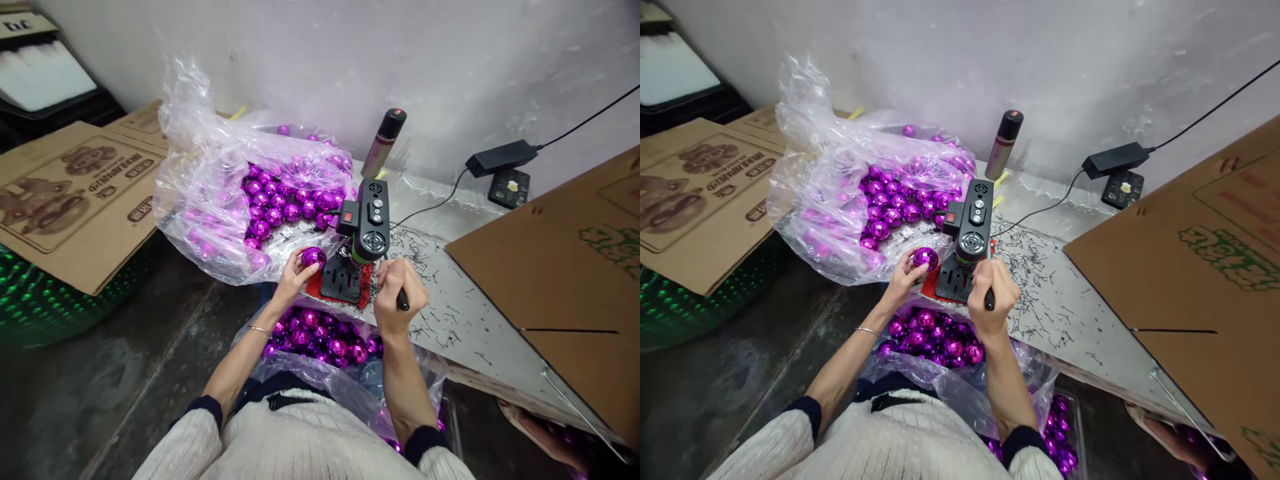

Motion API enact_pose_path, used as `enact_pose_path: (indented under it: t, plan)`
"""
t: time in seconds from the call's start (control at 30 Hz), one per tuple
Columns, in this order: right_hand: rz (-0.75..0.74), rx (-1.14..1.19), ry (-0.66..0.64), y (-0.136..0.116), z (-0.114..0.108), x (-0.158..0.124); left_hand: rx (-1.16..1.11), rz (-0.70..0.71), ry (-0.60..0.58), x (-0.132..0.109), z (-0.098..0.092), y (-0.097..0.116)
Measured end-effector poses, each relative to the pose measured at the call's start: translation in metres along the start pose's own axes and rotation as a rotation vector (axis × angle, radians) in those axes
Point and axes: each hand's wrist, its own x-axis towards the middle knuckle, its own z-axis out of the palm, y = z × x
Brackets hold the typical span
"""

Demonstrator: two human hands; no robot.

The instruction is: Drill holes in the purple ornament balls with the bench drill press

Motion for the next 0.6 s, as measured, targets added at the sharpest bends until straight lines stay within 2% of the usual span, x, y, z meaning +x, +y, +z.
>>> enact_pose_path:
  t: [0.13,0.23,0.43,0.6]
  plan:
    - [0.037,-0.026,-0.029,-0.002,-0.002,0.004,-0.048,-0.028,-0.018,-0.01,0.034,-0.018]
    - [0.031,-0.024,-0.038,0.0,-0.003,0.001,0.045,0.016,-0.033,-0.007,0.049,-0.021]
    - [-0.018,-0.024,-0.036,0.004,-0.004,-0.006,0.422,0.159,-0.071,-0.005,0.055,-0.018]
    - [-0.028,-0.021,-0.034,0.007,-0.003,-0.01,0.518,0.222,-0.13,-0.002,0.056,-0.021]
